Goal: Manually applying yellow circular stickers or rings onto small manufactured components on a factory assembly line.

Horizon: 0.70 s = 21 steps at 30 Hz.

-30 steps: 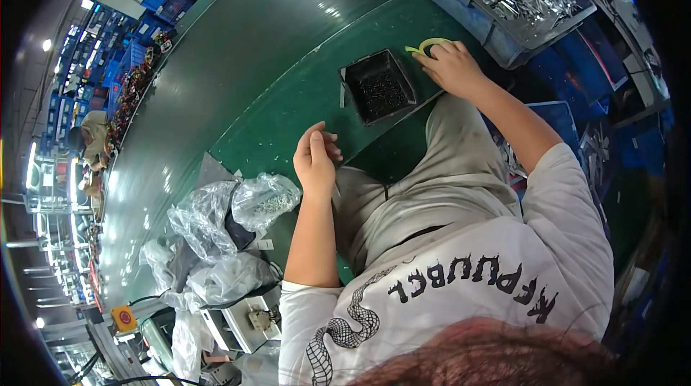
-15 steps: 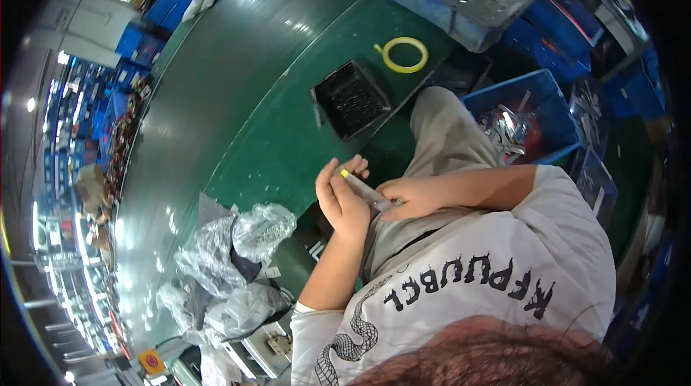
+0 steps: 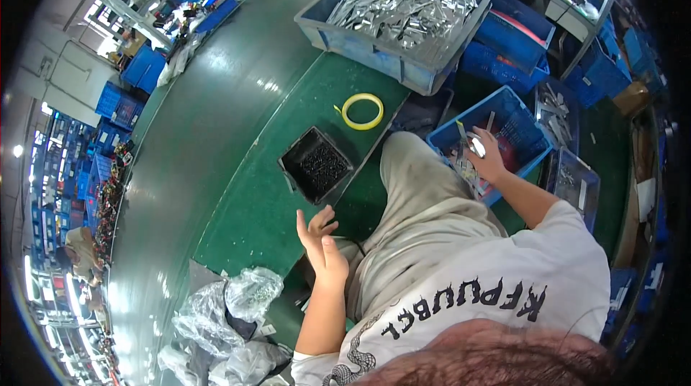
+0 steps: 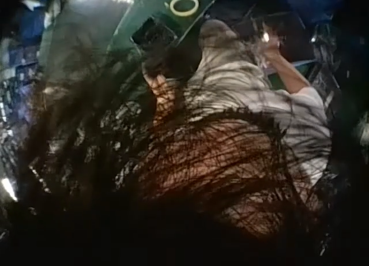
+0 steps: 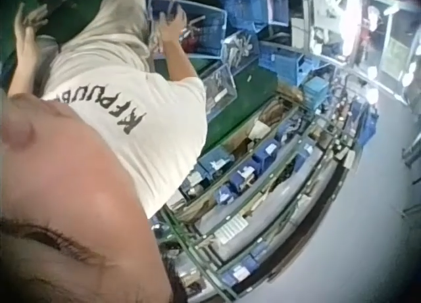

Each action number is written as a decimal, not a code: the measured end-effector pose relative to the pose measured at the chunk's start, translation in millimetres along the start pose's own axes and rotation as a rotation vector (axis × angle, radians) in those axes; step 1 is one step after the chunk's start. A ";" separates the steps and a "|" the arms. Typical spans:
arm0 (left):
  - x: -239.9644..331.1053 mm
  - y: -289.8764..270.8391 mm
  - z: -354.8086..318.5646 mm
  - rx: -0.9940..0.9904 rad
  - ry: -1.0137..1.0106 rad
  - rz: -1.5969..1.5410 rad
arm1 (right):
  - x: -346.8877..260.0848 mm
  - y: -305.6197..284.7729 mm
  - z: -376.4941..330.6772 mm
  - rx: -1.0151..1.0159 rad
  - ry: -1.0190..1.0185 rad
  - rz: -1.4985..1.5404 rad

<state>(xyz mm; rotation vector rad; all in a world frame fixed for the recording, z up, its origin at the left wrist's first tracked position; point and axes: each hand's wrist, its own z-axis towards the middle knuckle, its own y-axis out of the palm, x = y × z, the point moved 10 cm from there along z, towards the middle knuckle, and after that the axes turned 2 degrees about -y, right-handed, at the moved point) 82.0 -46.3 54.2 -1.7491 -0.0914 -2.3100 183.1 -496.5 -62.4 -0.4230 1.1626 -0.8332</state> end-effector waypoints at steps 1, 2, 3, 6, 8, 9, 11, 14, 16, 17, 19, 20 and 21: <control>1.5 1.4 0.1 -0.002 0.002 -0.010 | 8.6 -10.0 4.5 0.081 -0.016 -0.033; 1.6 1.2 0.4 -0.001 0.012 -0.015 | 12.0 -19.2 9.4 0.161 -0.032 -0.063; -1.7 1.9 -0.7 -0.016 -0.010 -0.016 | 2.0 -25.4 24.9 0.165 -0.035 -0.064; -7.6 3.3 -3.7 -0.038 -0.019 -0.030 | -100.1 -86.7 93.7 0.466 -0.426 -0.038; -15.0 9.3 -3.5 -0.058 -0.062 -0.018 | -136.1 -111.1 147.5 0.486 -0.495 -0.073; -17.5 11.1 -3.1 -0.053 -0.072 -0.034 | -143.8 -113.6 176.1 0.495 -0.497 -0.188; -17.7 14.1 -1.3 -0.078 -0.074 0.025 | -145.5 -105.4 235.4 0.376 -0.355 -0.415; -15.7 3.1 -4.7 -0.047 -0.054 0.069 | -138.6 -74.1 307.6 0.023 -0.028 -0.703; -20.4 5.6 -2.6 -0.077 -0.070 0.093 | -111.5 -57.4 325.9 0.011 -0.005 -0.748; -21.1 5.2 -0.9 -0.077 -0.052 0.102 | -96.8 -50.1 334.2 -0.007 0.030 -0.791; -21.0 0.8 1.5 -0.074 -0.048 0.150 | -98.5 -38.9 337.9 -0.002 0.055 -0.838; -21.3 3.2 2.7 -0.093 -0.059 0.173 | -87.6 -37.7 341.7 -0.045 0.075 -0.862; -18.0 4.5 4.5 -0.095 -0.037 0.194 | -77.6 -43.0 347.0 0.002 0.075 -0.854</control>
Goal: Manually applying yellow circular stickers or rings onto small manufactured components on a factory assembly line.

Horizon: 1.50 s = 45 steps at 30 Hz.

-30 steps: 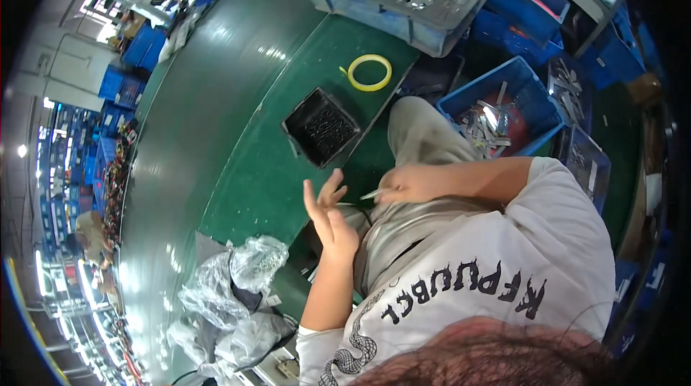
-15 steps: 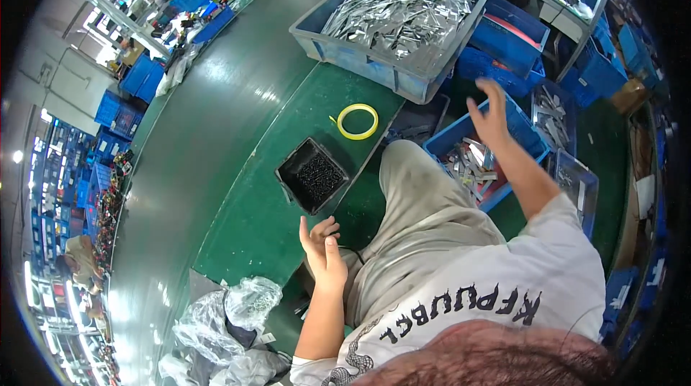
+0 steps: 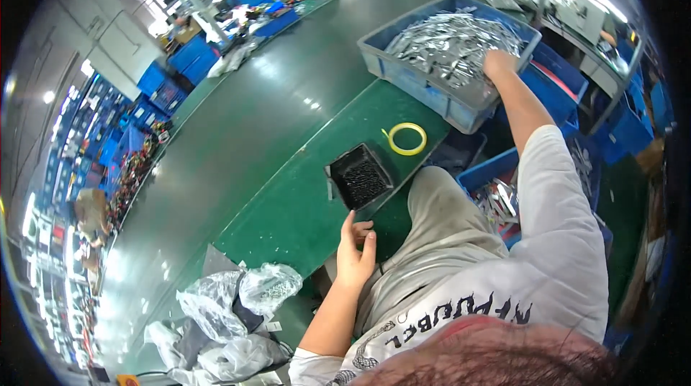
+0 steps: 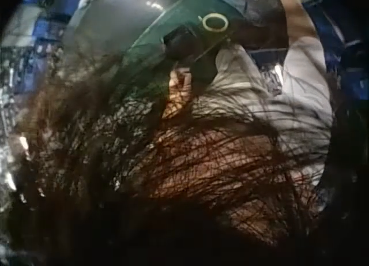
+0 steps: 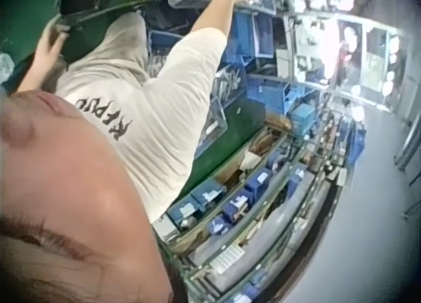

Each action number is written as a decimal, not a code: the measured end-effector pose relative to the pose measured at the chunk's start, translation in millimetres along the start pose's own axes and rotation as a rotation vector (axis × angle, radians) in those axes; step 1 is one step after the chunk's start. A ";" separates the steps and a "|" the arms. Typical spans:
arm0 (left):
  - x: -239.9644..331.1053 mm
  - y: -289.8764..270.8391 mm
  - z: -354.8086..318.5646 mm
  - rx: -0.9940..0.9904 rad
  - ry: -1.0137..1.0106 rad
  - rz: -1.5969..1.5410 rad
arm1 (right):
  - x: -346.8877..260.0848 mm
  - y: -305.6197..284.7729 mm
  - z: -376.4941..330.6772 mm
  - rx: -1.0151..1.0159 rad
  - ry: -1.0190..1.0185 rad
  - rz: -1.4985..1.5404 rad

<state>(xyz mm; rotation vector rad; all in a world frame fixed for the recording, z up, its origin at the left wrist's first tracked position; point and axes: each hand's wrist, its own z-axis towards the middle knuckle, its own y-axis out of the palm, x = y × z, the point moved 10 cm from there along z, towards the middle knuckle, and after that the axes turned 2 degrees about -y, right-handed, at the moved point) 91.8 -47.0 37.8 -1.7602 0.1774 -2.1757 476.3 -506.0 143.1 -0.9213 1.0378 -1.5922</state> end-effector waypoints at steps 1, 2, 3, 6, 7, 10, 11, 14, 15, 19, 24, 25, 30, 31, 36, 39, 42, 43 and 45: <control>5.9 -4.1 -0.1 0.007 0.049 0.034 | -5.3 4.1 2.1 -0.054 -0.014 -0.014; 7.3 -8.9 -1.1 0.027 0.066 0.041 | -10.7 8.2 0.1 -0.111 -0.025 -0.030; 9.2 -10.3 -0.1 0.038 0.090 0.043 | -12.8 7.2 0.7 -0.101 -0.038 -0.030; 10.0 -12.4 -0.4 0.045 0.088 0.037 | -5.2 6.6 1.8 -0.109 0.064 0.051; 11.1 -12.8 0.7 0.052 0.092 0.036 | -4.6 4.2 3.0 -0.103 0.059 0.052; 7.3 -14.5 -0.2 0.039 0.059 0.042 | -0.1 -5.5 -4.7 -0.032 0.096 0.202; 8.1 -15.8 -0.5 0.048 0.061 0.041 | -0.1 -8.2 -8.4 -0.026 0.088 0.204; 13.6 -16.6 1.1 0.049 0.049 0.011 | 24.5 -24.8 -17.8 0.126 0.167 0.456; 17.0 -14.6 0.4 0.028 0.030 0.032 | 27.9 -27.5 -21.6 0.131 0.159 0.456; 19.9 -3.0 -0.6 -0.038 0.073 0.046 | 24.1 -85.1 -69.3 0.317 0.038 0.948; 65.3 -23.9 -14.9 0.214 0.358 0.326 | -106.9 -195.1 -186.0 -0.044 -0.535 0.921; 68.1 -23.4 -15.5 0.208 0.357 0.329 | -132.7 -215.3 -215.9 -0.030 -0.721 0.835; 93.2 3.2 -15.7 0.035 0.327 0.246 | -214.2 -187.7 -341.8 -0.488 -1.223 0.779; 85.1 12.6 -18.6 -0.023 0.279 0.258 | -229.6 -176.5 -363.7 -0.566 -1.300 0.813; 48.2 24.1 -18.0 -0.169 0.114 0.078 | -266.9 -159.5 -399.5 -0.638 -1.292 0.978; 43.6 5.9 -12.1 -0.010 0.157 0.107 | -271.3 -159.5 -377.5 -0.679 -1.183 1.012; 9.5 -7.2 -4.5 0.090 0.016 0.083 | -250.2 -137.7 -302.7 -0.447 -0.784 1.034; 2.9 -6.2 -1.6 0.089 0.019 0.077 | -238.2 -120.2 -273.6 -0.238 -0.692 1.039; -34.9 -7.2 -1.2 0.091 -0.200 -0.035 | -231.9 -84.1 -242.4 -0.033 -0.682 0.751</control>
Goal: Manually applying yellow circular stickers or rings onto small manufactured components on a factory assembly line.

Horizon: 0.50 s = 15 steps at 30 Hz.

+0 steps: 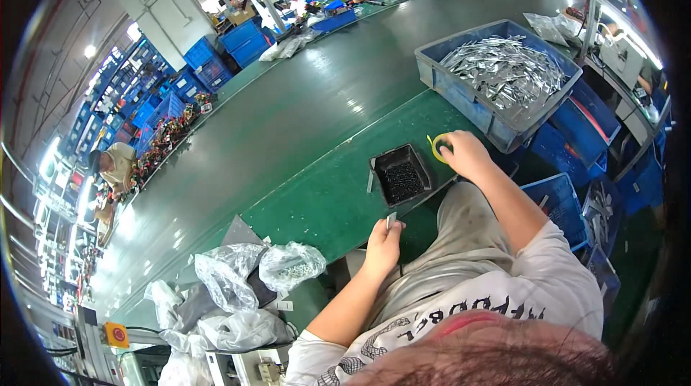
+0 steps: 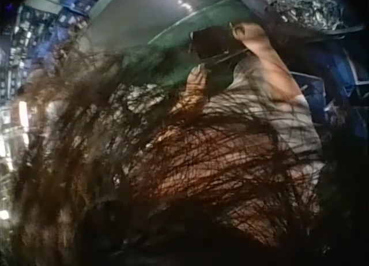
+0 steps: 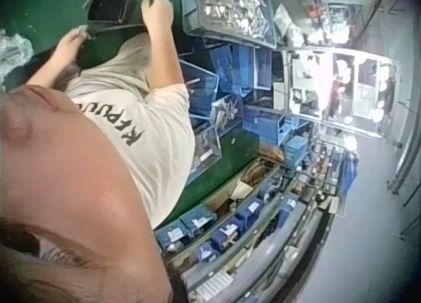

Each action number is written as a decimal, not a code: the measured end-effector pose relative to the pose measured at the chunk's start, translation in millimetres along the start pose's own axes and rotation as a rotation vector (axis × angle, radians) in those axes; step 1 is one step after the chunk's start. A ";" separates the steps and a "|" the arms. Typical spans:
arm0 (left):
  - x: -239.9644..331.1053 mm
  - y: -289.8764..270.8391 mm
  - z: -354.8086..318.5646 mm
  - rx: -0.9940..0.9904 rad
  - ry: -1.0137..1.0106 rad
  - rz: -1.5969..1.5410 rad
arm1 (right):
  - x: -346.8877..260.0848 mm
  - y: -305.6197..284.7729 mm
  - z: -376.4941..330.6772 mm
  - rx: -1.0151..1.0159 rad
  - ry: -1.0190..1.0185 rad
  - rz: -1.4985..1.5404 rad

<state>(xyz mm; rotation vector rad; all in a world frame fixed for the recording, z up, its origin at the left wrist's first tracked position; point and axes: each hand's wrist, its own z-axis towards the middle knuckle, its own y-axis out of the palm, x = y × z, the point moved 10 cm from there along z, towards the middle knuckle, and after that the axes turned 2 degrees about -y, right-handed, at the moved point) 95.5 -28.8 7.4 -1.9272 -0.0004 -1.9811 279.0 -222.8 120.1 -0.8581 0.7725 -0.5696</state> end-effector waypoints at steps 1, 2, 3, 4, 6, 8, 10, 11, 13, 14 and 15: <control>-25.7 -0.7 2.7 -0.005 -0.097 -0.045 | 6.3 14.7 -0.5 -0.049 0.052 -0.105; -22.2 0.1 3.6 -0.011 -0.093 -0.054 | 16.5 24.9 -1.8 -0.093 0.110 -0.217; -25.4 3.0 -0.5 -0.018 -0.224 -0.199 | 18.5 34.9 -3.4 -0.112 0.089 -0.222; -29.1 8.4 -6.4 -0.027 -0.356 -0.344 | 20.2 46.0 -8.0 -0.133 0.069 -0.227; -25.8 6.9 -10.9 -0.002 -0.368 -0.368 | 14.0 54.2 -16.2 -0.073 0.016 -0.268; -20.7 6.7 -8.6 -0.031 -0.316 -0.318 | 14.9 58.8 -11.8 0.010 -0.030 -0.277; -25.4 11.1 -8.9 -0.089 -0.337 -0.259 | 34.9 75.8 -1.6 -0.112 0.062 -0.264; -15.9 11.0 -8.7 -0.106 -0.308 -0.215 | 27.2 56.6 -0.8 0.073 -0.007 -0.127; -13.8 17.8 -6.0 -0.199 -0.223 -0.219 | 57.2 76.6 7.6 -0.099 0.115 -0.080; -17.3 20.8 -5.1 -0.200 -0.237 -0.244 | 56.8 69.0 7.2 -0.002 0.065 -0.039; -16.5 25.6 -5.1 -0.213 -0.297 -0.278 | 65.6 67.1 4.8 0.064 0.066 -0.011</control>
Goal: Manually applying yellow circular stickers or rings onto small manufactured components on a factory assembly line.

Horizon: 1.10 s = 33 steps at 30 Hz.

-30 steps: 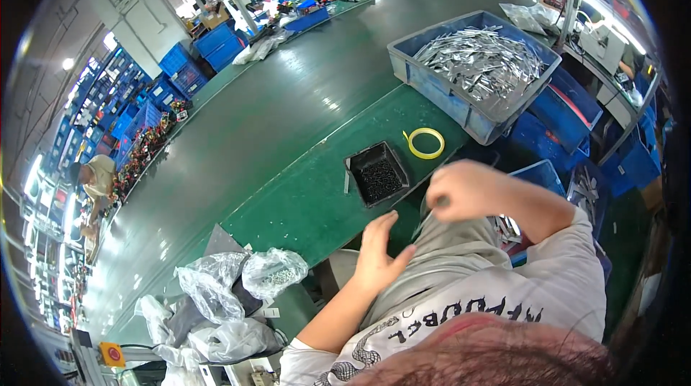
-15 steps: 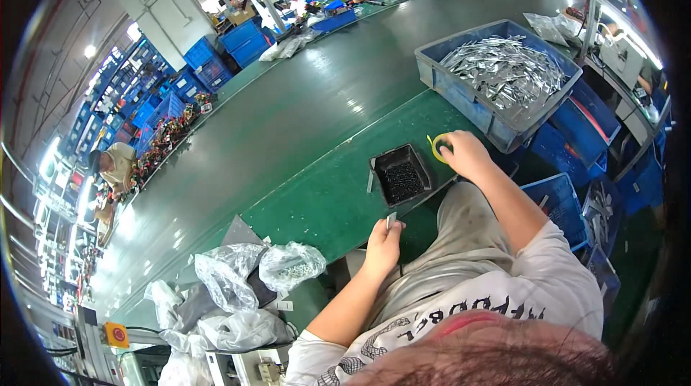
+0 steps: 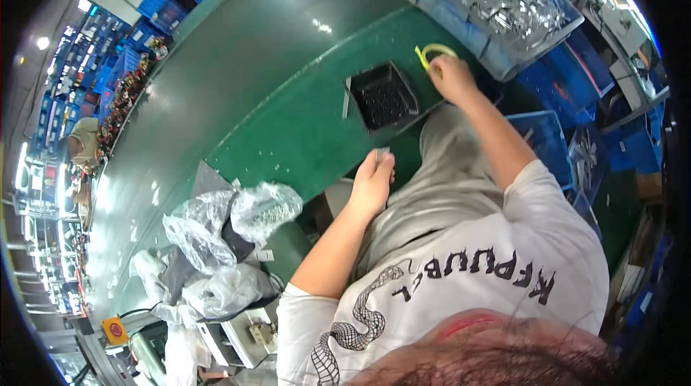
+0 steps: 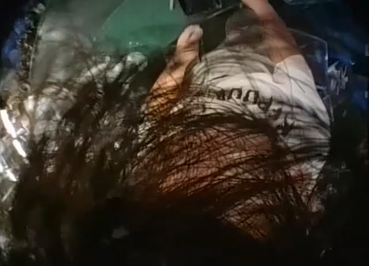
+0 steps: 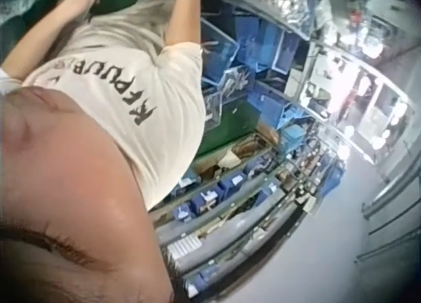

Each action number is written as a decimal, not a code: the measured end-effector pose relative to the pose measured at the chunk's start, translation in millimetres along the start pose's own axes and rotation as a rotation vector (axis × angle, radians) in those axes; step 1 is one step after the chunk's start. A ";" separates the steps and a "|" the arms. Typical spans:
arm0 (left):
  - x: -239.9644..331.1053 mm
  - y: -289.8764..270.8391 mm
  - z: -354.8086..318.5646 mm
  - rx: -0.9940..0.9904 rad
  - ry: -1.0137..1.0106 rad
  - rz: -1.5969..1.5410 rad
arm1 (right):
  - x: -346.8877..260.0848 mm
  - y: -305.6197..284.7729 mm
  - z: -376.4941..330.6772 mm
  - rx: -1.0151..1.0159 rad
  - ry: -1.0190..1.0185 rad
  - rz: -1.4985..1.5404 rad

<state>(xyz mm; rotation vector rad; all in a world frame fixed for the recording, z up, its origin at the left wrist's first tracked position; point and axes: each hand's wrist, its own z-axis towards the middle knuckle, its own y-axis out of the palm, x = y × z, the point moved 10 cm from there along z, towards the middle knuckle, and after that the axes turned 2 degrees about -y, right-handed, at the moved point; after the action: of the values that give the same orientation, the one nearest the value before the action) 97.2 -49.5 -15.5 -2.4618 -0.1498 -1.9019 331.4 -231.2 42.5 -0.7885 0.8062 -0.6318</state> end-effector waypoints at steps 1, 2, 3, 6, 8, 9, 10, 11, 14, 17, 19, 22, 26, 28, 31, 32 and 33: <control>2.4 2.0 -2.4 0.001 -0.055 -0.040 | -1.7 -2.7 -1.2 -0.017 -0.013 0.063; 6.4 3.4 -4.0 0.004 -0.080 -0.044 | 3.9 -5.2 -3.4 -0.017 0.054 0.118; 6.6 4.7 -6.6 0.005 -0.130 -0.103 | 8.7 -7.6 -8.1 -0.016 0.120 0.170; 0.4 5.7 -8.6 -0.012 -0.214 -0.213 | 11.4 -23.2 -24.2 0.006 0.162 0.385; -0.2 8.8 -8.8 -0.045 -0.248 -0.282 | 8.5 -34.9 -36.8 0.023 0.099 0.589; -1.2 9.0 -10.4 -0.041 -0.262 -0.291 | 2.5 -41.5 -43.6 0.012 0.090 0.704; 3.1 11.1 -10.8 -0.053 -0.225 -0.345 | -3.8 -44.0 -51.5 -0.015 0.092 0.835; 5.5 13.9 -11.4 -0.069 -0.188 -0.398 | -10.0 -53.7 -60.7 -0.025 0.104 0.831; 3.1 15.4 -13.3 -0.091 -0.170 -0.523 | -52.3 -57.5 -79.7 -0.190 0.006 0.962; 7.8 17.1 -19.5 -0.085 -0.156 -0.609 | -72.0 -58.7 -101.4 -0.302 -0.027 1.116; 22.5 19.9 -22.5 -0.144 -0.036 -0.578 | -88.1 -59.8 -113.5 -0.340 -0.038 1.066; 31.6 20.6 -24.1 -0.169 0.030 -0.601 | -109.0 -61.5 -126.0 -0.385 -0.228 1.094; 43.3 22.3 -28.2 -0.177 0.099 -0.541 | -130.6 -64.6 -127.5 -0.385 -0.353 1.094; 47.8 24.6 -30.7 -0.193 0.108 -0.517 | -134.2 -63.6 -127.3 -0.405 -0.374 1.095; 47.1 28.6 -31.6 -0.215 0.112 -0.457 | -136.3 -63.9 -127.7 -0.428 -0.400 1.065; 46.5 28.6 -31.9 -0.215 0.111 -0.458 | -135.8 -63.2 -128.4 -0.434 -0.400 1.039; 48.1 29.2 -32.8 -0.229 0.130 -0.456 | -135.4 -62.8 -128.7 -0.435 -0.399 1.038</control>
<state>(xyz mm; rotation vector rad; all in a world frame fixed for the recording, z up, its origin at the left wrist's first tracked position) 80.3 -78.3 40.4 -2.6072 -0.5650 -2.3672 140.4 -212.2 87.4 -0.7276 0.8593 0.6285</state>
